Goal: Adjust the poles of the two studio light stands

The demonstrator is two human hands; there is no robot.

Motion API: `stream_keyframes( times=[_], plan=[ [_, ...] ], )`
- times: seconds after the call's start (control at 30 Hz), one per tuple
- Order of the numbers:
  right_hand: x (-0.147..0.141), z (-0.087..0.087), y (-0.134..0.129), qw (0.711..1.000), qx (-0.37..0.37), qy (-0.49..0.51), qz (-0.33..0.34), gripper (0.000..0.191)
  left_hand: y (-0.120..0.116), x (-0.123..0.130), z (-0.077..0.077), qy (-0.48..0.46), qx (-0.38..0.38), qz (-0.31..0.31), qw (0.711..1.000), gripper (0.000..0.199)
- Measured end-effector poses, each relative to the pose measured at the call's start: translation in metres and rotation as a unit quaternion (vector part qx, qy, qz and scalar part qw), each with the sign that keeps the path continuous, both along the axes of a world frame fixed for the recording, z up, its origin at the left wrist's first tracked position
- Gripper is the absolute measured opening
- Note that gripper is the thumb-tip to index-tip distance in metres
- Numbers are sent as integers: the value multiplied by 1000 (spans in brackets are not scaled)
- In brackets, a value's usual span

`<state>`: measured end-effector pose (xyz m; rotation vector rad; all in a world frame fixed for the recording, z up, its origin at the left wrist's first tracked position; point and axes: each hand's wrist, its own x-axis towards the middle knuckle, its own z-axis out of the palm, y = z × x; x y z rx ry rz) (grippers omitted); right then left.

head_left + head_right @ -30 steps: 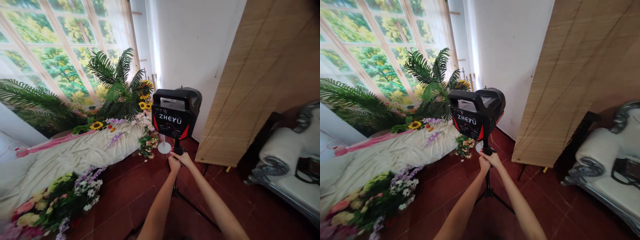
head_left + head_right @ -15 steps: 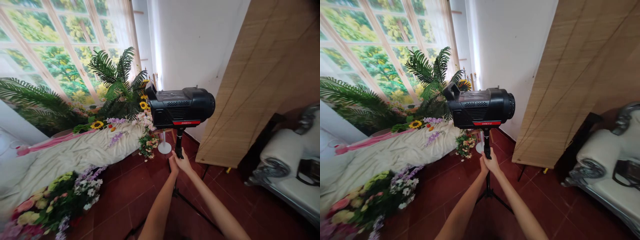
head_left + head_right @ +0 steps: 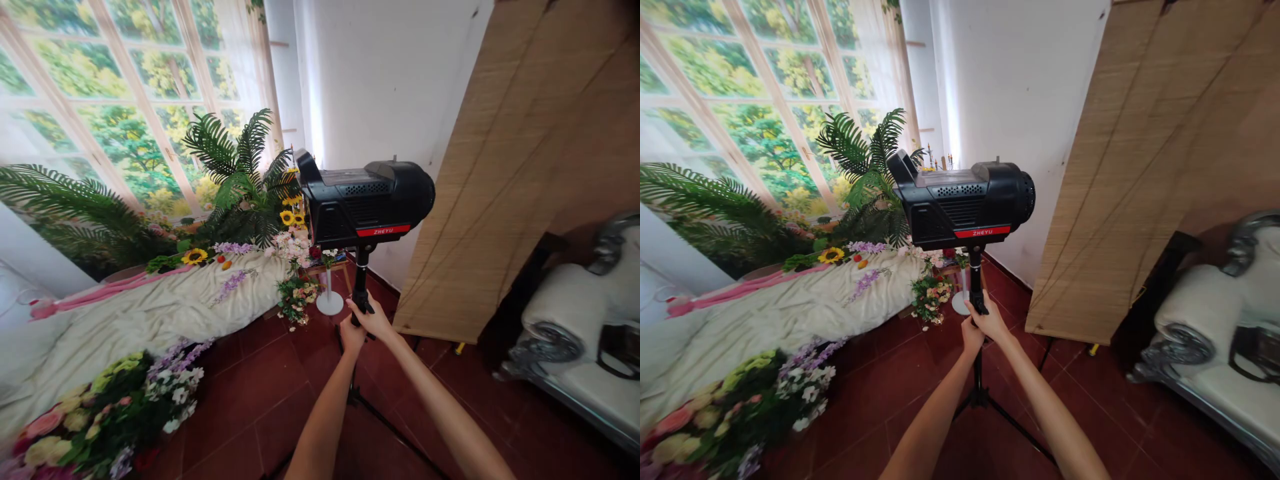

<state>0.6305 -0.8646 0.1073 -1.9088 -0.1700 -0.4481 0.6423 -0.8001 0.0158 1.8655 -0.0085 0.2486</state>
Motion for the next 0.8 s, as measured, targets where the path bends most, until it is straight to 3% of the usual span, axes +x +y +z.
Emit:
stream_keyframes(
  times=[0.27, 0.4, 0.63, 0.8],
  plan=[
    [9, 56, -15, 997, -30, -45, 59, 35, 0, 0, -3, -9, 41, 17, 999, 31],
    [9, 79, -15, 995, -56, -71, 51, 34, -1, -1, -2, -12, 54, 17, 998, 38],
    [8, 76, -5, 997, -42, -67, -25, 34, 0, 2, -4, -25, 65, 17, 997, 39],
    [7, 76, -1, 997, -23, -70, -33, 35, 0, 3, -5, -29, 70, 19, 997, 37]
  ],
)
